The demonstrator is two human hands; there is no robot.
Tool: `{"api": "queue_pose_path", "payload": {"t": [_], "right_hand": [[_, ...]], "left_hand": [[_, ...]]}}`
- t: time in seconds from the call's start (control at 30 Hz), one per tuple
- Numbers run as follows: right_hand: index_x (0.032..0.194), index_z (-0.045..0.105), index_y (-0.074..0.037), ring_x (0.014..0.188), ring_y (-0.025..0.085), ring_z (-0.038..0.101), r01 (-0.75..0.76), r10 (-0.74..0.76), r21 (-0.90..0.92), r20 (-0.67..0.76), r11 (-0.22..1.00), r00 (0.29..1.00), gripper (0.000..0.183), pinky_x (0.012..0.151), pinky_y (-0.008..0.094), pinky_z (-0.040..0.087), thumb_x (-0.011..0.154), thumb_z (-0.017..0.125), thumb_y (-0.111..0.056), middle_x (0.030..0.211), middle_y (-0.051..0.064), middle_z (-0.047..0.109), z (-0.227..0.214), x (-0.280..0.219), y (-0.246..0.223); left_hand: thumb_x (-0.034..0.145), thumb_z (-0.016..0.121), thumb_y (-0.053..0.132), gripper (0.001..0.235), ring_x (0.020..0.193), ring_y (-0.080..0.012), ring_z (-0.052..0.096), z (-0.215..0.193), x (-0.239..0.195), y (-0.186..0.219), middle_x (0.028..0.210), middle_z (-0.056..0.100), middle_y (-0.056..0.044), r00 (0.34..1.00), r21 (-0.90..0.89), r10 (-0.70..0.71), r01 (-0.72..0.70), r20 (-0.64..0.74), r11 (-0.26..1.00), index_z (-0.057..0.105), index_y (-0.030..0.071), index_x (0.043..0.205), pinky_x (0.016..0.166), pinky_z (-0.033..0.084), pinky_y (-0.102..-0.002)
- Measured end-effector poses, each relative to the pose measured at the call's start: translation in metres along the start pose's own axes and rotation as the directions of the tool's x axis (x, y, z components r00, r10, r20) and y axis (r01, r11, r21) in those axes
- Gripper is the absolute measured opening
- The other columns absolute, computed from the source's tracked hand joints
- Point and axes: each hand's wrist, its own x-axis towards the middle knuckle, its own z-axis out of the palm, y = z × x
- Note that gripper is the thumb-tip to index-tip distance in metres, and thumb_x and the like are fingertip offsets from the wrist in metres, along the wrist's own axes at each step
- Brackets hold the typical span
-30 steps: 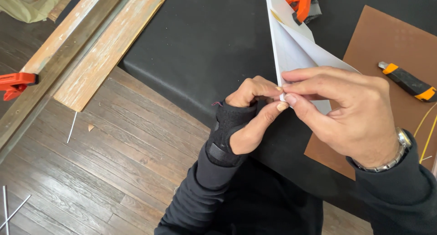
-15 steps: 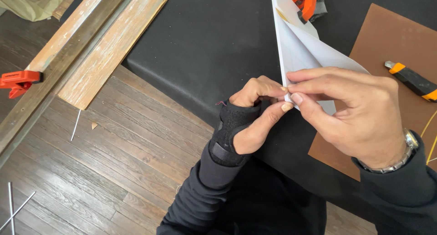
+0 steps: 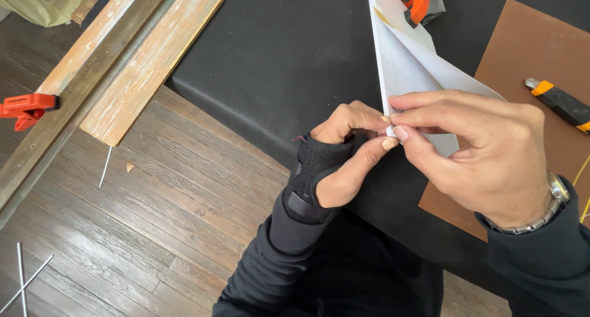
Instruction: Trimming a yellow print with a utility knife and adhering it to a white backing board at a workshop table.
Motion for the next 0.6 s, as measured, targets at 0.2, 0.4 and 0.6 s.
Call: {"api": "queue_pose_path", "payload": {"t": [0.2, 0.4, 0.6], "right_hand": [[0.096, 0.072, 0.0, 0.072, 0.015, 0.072, 0.104, -0.107, -0.069, -0.036, 0.992, 0.994, 0.011, 0.059, 0.026, 0.055, 0.086, 0.078, -0.001, 0.102, 0.011, 0.076, 0.006, -0.003, -0.012], [0.086, 0.067, -0.001, 0.068, 0.022, 0.07, 0.254, -0.257, -0.243, 0.016, 0.936, 0.966, 0.014, 0.058, 0.032, 0.055, 0.082, 0.08, -0.002, 0.091, 0.006, 0.073, 0.026, -0.006, -0.007], [0.096, 0.07, -0.003, 0.079, 0.024, 0.072, 0.242, -0.22, -0.163, 0.144, 0.956, 0.965, 0.012, 0.069, 0.035, 0.057, 0.087, 0.078, -0.006, 0.094, 0.005, 0.072, 0.045, -0.018, 0.01]], "left_hand": [[0.107, 0.068, 0.002, 0.011, 0.094, -0.0114, 0.066, -0.003, -0.007, 0.003, 0.107, 0.069, -0.009, 1.0, 0.016, -0.028, 0.028, -0.003, 0.999, 0.058, 0.003, 0.113, 0.088, 0.055, -0.025], [0.105, 0.069, 0.002, 0.014, 0.098, -0.0124, 0.068, -0.019, -0.03, -0.003, 0.109, 0.069, -0.009, 0.998, 0.086, -0.067, 0.067, -0.008, 0.994, 0.059, 0.003, 0.115, 0.09, 0.055, -0.025], [0.102, 0.07, 0.002, 0.016, 0.093, -0.0111, 0.065, -0.042, -0.051, -0.001, 0.11, 0.07, -0.007, 0.981, 0.186, -0.193, 0.193, -0.015, 0.963, 0.061, 0.003, 0.115, 0.085, 0.054, -0.026]]}}
